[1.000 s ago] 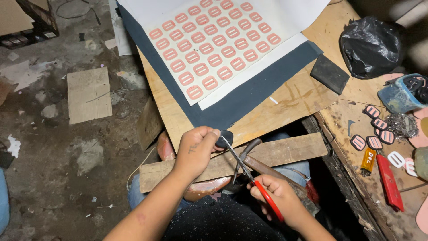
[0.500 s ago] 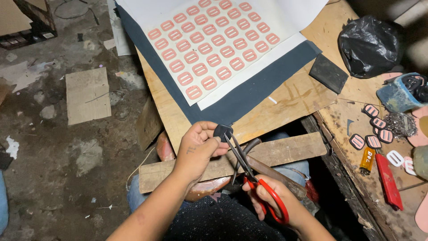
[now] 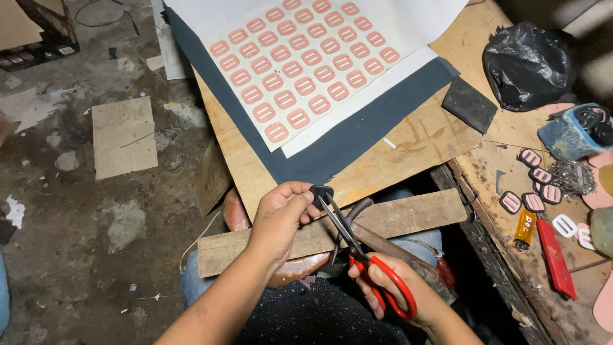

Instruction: The person repeatedly cuts small black rubber pieces with scissors and then uses a hammer to shape them on a wooden block. The finished pieces are placed into a blue container on the workbench.

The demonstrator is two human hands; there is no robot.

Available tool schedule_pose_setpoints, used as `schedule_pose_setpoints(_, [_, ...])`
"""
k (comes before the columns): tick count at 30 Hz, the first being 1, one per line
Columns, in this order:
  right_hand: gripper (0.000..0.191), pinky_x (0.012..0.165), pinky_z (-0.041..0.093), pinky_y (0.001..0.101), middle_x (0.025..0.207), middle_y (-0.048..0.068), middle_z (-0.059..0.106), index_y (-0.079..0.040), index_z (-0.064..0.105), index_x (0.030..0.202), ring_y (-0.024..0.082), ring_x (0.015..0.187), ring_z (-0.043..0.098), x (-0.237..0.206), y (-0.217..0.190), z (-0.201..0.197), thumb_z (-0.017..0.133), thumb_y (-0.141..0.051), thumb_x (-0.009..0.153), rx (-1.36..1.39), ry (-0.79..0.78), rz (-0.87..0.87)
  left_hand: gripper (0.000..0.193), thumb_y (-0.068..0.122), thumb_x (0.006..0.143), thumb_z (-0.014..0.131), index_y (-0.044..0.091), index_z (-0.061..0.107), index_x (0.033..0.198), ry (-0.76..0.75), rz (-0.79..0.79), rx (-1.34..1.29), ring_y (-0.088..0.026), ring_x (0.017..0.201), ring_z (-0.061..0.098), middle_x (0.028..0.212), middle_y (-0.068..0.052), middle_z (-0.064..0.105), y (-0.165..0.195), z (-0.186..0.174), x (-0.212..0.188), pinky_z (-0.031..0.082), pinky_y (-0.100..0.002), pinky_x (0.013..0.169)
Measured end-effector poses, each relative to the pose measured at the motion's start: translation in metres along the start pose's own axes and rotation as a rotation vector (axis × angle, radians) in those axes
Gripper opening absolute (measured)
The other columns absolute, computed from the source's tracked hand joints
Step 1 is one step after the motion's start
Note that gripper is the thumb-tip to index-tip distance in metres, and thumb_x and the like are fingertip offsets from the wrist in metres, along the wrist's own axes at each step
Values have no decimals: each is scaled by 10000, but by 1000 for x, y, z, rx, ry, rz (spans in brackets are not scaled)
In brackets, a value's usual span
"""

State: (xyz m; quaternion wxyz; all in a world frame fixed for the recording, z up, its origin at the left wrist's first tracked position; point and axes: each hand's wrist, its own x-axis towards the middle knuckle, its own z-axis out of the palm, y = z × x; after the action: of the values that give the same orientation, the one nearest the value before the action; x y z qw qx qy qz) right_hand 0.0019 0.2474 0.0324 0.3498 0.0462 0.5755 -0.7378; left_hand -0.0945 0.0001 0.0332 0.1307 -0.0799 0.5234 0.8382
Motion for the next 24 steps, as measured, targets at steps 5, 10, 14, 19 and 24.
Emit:
schedule_pose_setpoints(5, [501, 445, 451, 259, 641, 78, 585, 4, 666, 1098, 147, 476, 552, 4, 6, 2, 566, -467, 958, 11, 8, -1, 207, 183, 985, 621, -20, 653, 1011, 56, -72, -5, -127, 694, 659, 810, -85, 694, -3, 1, 1, 488, -235, 621])
schedule_pose_setpoints(10, [479, 442, 439, 259, 633, 70, 573, 6, 668, 1098, 143, 476, 535, 4, 11, 5, 561, -444, 975, 55, 8, -4, 220, 200, 979, 601, -16, 644, 986, 76, -62, 38, -153, 667, 695, 816, -88, 701, 0, 4, 1, 509, -238, 583])
schedule_pose_setpoints(14, [416, 427, 438, 268, 618, 59, 561, 1, 678, 1081, 139, 471, 532, 5, 12, 6, 590, -390, 970, 57, 60, 37, 218, 193, 979, 601, -22, 639, 972, 88, -66, 85, -176, 666, 720, 809, -97, 686, 3, 6, -1, 526, -250, 576])
schedule_pose_setpoints(19, [380, 386, 416, 259, 581, 49, 559, -3, 701, 1055, 121, 432, 523, 7, 12, 11, 612, -359, 955, 69, 138, 89, 222, 189, 980, 583, -25, 638, 961, 100, -83, 74, -193, 661, 732, 815, -114, 696, 4, 8, -2, 545, -260, 581])
schedule_pose_setpoints(24, [365, 367, 399, 251, 576, 35, 563, -4, 711, 1042, 109, 413, 515, 7, 11, 13, 635, -346, 941, 49, 170, 109, 214, 180, 986, 584, -28, 621, 949, 86, -74, 55, -200, 661, 731, 818, -125, 696, 1, 7, -1, 550, -264, 583])
